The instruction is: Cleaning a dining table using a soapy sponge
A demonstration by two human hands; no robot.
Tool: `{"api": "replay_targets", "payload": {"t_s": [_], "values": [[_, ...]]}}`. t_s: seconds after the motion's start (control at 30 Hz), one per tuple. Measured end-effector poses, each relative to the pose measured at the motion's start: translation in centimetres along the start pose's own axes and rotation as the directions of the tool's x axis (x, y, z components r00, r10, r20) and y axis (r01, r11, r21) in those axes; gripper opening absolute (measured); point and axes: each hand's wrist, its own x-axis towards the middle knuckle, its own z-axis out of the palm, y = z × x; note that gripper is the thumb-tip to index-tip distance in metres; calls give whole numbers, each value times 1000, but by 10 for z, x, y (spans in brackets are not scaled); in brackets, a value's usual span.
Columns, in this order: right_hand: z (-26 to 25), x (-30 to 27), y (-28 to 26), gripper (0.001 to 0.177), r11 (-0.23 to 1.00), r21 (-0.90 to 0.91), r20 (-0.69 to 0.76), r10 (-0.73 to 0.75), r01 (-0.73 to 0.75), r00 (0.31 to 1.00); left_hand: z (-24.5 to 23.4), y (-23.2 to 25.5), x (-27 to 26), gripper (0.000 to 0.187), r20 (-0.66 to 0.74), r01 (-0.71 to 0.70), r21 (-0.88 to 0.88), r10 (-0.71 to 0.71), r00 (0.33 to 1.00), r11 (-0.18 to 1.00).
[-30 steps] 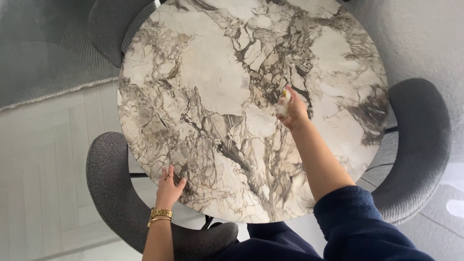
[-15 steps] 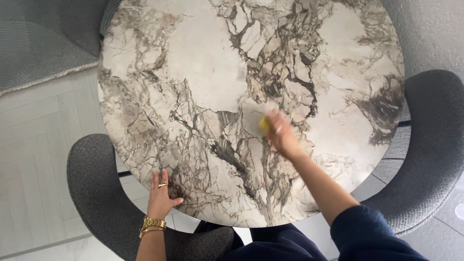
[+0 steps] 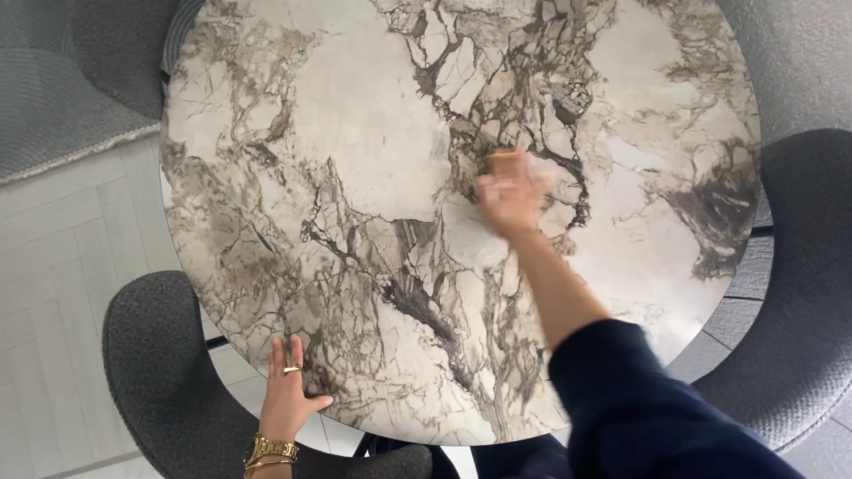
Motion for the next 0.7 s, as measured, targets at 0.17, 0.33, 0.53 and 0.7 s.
{"api": "replay_targets", "payload": {"t_s": [0.17, 0.33, 0.53, 0.7], "values": [[111, -43, -13, 100, 547, -499, 602, -340, 672, 723, 8, -6, 5, 150, -32, -68, -4, 68, 997, 998], [101, -45, 146, 67, 759, 28, 314, -624, 650, 715, 11, -8, 0, 149, -79, -59, -35, 56, 995, 998], [-37, 53, 198, 46, 444, -881, -29, -400, 166, 916, 3, 7, -10, 149, -63, 0, 38, 2, 998, 999], [-47, 108, 79, 57, 921, -389, -198, -41, -40, 979, 2, 11, -11, 149, -115, 28, 147, -11, 993, 989]]}}
